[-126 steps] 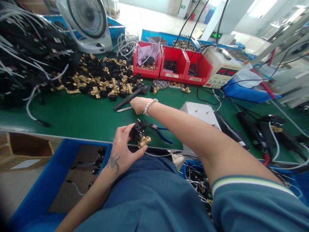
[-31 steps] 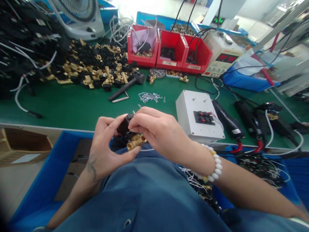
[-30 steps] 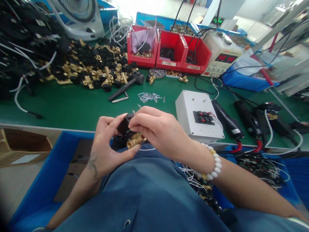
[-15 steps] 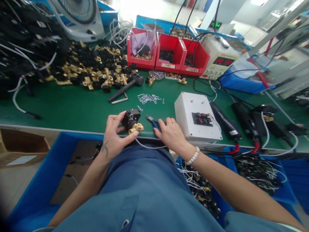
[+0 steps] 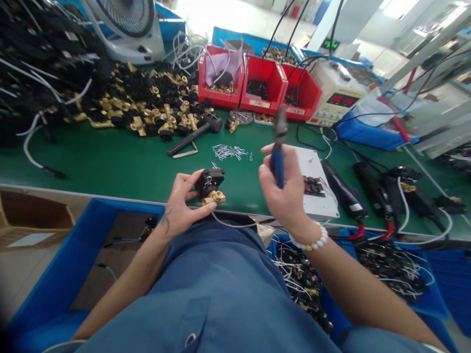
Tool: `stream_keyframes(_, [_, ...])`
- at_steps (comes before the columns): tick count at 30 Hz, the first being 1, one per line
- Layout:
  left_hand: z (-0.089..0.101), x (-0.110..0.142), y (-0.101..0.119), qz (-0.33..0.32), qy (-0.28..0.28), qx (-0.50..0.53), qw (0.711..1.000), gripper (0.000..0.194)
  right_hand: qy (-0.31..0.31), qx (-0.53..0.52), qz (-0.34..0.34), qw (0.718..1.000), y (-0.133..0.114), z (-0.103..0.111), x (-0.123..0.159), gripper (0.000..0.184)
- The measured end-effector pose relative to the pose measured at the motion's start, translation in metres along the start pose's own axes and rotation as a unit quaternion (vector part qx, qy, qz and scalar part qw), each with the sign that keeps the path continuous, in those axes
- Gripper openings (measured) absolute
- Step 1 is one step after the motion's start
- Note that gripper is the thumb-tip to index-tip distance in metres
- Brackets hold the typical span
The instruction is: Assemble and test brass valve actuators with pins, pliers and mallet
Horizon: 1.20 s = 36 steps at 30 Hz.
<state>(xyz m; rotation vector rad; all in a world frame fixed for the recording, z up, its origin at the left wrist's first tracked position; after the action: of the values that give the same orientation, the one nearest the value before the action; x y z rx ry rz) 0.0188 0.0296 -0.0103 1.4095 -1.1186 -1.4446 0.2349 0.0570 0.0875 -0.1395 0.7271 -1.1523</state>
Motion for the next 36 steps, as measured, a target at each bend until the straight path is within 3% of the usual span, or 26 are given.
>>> stream_keyframes(3, [0.001, 0.0, 0.001, -0.006, -0.009, -0.007, 1.0, 0.075, -0.172, 0.09, 0.068, 0.979, -0.002, -0.008, 0.0, 0.024])
stream_keyframes(4, [0.002, 0.0, 0.001, -0.006, -0.012, -0.009, 1.0, 0.075, -0.181, 0.097, 0.073, 0.976, -0.003, -0.005, -0.003, 0.023])
stream_keyframes(5, [0.002, 0.0, 0.001, -0.007, -0.013, -0.009, 1.0, 0.075, -0.145, 0.089, 0.062, 0.984, -0.004, 0.002, -0.007, 0.021])
stream_keyframes(7, [0.002, 0.0, 0.001, -0.009, -0.017, -0.008, 1.0, 0.074, -0.004, 0.029, 0.026, 0.999, -0.006, 0.017, -0.012, 0.018])
stream_keyframes(9, [0.002, -0.001, 0.0, -0.012, -0.02, -0.005, 1.0, 0.074, 0.132, -0.031, 0.0, 0.991, -0.005, 0.025, -0.01, 0.019])
stream_keyframes(10, [0.002, -0.001, 0.0, -0.014, -0.02, -0.006, 1.0, 0.074, 0.147, -0.033, 0.002, 0.989, -0.005, 0.023, -0.008, 0.018])
stream_keyframes(11, [0.002, -0.001, 0.0, -0.017, -0.021, -0.008, 1.0, 0.074, 0.114, -0.015, 0.015, 0.993, -0.005, 0.018, -0.007, 0.019])
stream_keyframes(14, [0.002, -0.002, 0.0, -0.027, -0.023, -0.017, 0.999, 0.073, -0.121, 0.076, 0.075, 0.987, -0.007, -0.003, -0.005, 0.023])
stream_keyframes(15, [0.002, -0.002, -0.001, -0.031, -0.024, -0.019, 0.999, 0.074, -0.171, 0.093, 0.092, 0.977, -0.008, -0.005, -0.006, 0.024])
stream_keyframes(16, [0.001, -0.002, -0.001, -0.033, -0.027, -0.019, 0.999, 0.074, -0.173, 0.096, 0.094, 0.976, -0.009, -0.002, -0.008, 0.024])
stream_keyframes(19, [0.001, -0.002, -0.001, -0.04, -0.032, -0.013, 0.999, 0.074, 0.026, 0.05, 0.04, 0.998, -0.009, 0.018, -0.014, 0.018])
stream_keyframes(21, [0.001, -0.003, 0.0, -0.041, -0.032, -0.007, 0.999, 0.074, 0.156, 0.01, 0.0, 0.988, -0.007, 0.024, -0.01, 0.019])
stream_keyframes(22, [0.001, -0.003, 0.0, -0.038, -0.03, -0.005, 0.999, 0.074, 0.162, 0.008, -0.005, 0.987, -0.005, 0.02, -0.006, 0.019])
stream_keyframes(23, [0.001, -0.004, 0.0, -0.033, -0.029, -0.003, 0.999, 0.074, 0.128, 0.018, -0.001, 0.992, -0.005, 0.014, -0.004, 0.02])
stream_keyframes(26, [0.002, -0.004, 0.0, -0.016, -0.031, 0.0, 0.999, 0.074, -0.091, 0.073, 0.047, 0.992, -0.005, -0.004, -0.001, 0.022])
stream_keyframes(27, [0.002, -0.004, 0.0, -0.011, -0.031, 0.002, 0.999, 0.075, -0.13, 0.084, 0.061, 0.986, -0.006, -0.004, -0.002, 0.021])
stream_keyframes(29, [0.003, -0.004, 0.0, -0.007, -0.031, 0.005, 0.999, 0.075, -0.072, 0.079, 0.057, 0.993, -0.008, 0.007, -0.009, 0.017])
stream_keyframes(32, [0.003, -0.005, 0.0, -0.007, -0.031, 0.007, 0.999, 0.074, 0.18, -0.007, 0.016, 0.984, -0.008, 0.026, -0.012, 0.016])
stream_keyframes(33, [0.003, -0.005, 0.0, -0.006, -0.032, 0.007, 0.999, 0.074, 0.215, -0.021, 0.011, 0.976, -0.006, 0.025, -0.009, 0.016])
stream_keyframes(34, [0.003, -0.006, 0.0, -0.005, -0.034, 0.006, 0.999, 0.074, 0.208, -0.019, 0.015, 0.978, -0.006, 0.02, -0.007, 0.018])
stream_keyframes(36, [0.003, -0.006, 0.0, -0.002, -0.038, 0.004, 0.999, 0.074, 0.05, 0.035, 0.044, 0.997, -0.004, 0.001, -0.002, 0.02])
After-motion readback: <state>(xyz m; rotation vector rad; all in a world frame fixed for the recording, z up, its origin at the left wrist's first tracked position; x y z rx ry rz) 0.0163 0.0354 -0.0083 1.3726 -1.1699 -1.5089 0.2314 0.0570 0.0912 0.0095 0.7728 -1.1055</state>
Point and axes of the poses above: each hand's wrist, its own x-axis away from the middle knuckle, its own z-axis out of the back of the hand, y = z × x, the point moved 4 cm from there along -x, towards the middle knuckle, and after that the axes turned 12 degrees about x, right-handed, at the moved point
